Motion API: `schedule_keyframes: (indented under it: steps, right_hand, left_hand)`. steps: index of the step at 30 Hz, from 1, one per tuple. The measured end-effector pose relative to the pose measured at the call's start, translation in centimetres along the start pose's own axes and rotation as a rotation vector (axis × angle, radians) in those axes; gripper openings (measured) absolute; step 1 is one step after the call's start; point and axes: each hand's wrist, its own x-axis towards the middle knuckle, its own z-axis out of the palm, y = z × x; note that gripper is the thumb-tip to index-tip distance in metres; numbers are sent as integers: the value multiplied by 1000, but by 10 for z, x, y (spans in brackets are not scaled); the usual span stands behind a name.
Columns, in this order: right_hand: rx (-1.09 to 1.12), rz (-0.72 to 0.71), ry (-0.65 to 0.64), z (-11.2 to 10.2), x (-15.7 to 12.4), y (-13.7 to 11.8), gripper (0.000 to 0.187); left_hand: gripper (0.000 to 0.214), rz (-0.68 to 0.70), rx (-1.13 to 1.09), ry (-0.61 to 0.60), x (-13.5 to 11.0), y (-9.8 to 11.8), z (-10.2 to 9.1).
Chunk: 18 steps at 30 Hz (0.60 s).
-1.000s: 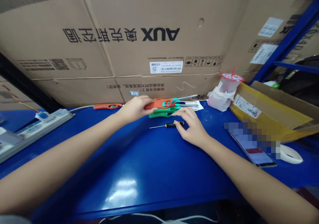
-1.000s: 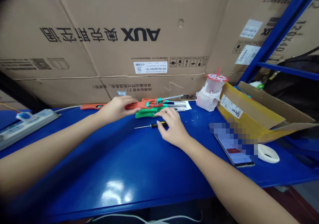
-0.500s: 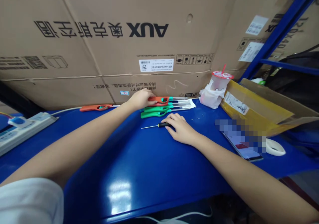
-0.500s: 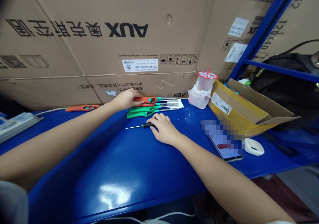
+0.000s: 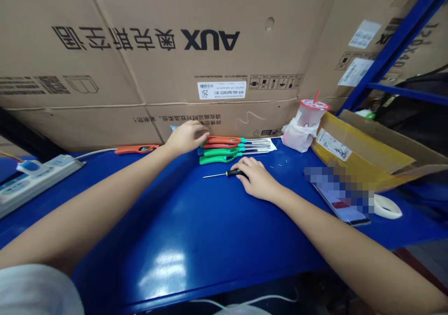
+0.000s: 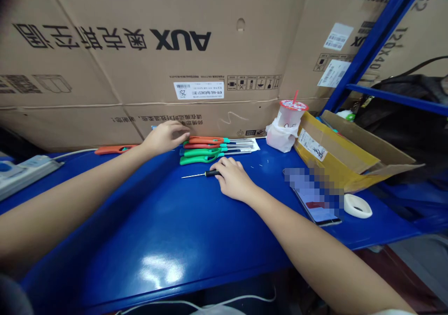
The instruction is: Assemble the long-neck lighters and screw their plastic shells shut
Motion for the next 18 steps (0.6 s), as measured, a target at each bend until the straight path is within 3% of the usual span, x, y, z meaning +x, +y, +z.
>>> schedule_keyframes:
  steps: [7,11,14,18]
  right_hand:
    - [-46,111,75,-2,2,16,31]
    - [-45,105,94,-1,3,19,31]
    - [-51,110,104,-1,4,20,29]
    - [-61,144,121,-2,5,27,27]
  left_hand:
    - [44,-145,54,-56,-86,-71,-37]
    - [53,-258,66,-84,-128,-107,-49]
    - [62,-330,46,-84,-142,-119,-53]
    - [66,-369,-31,-121,-146,-119,-60]
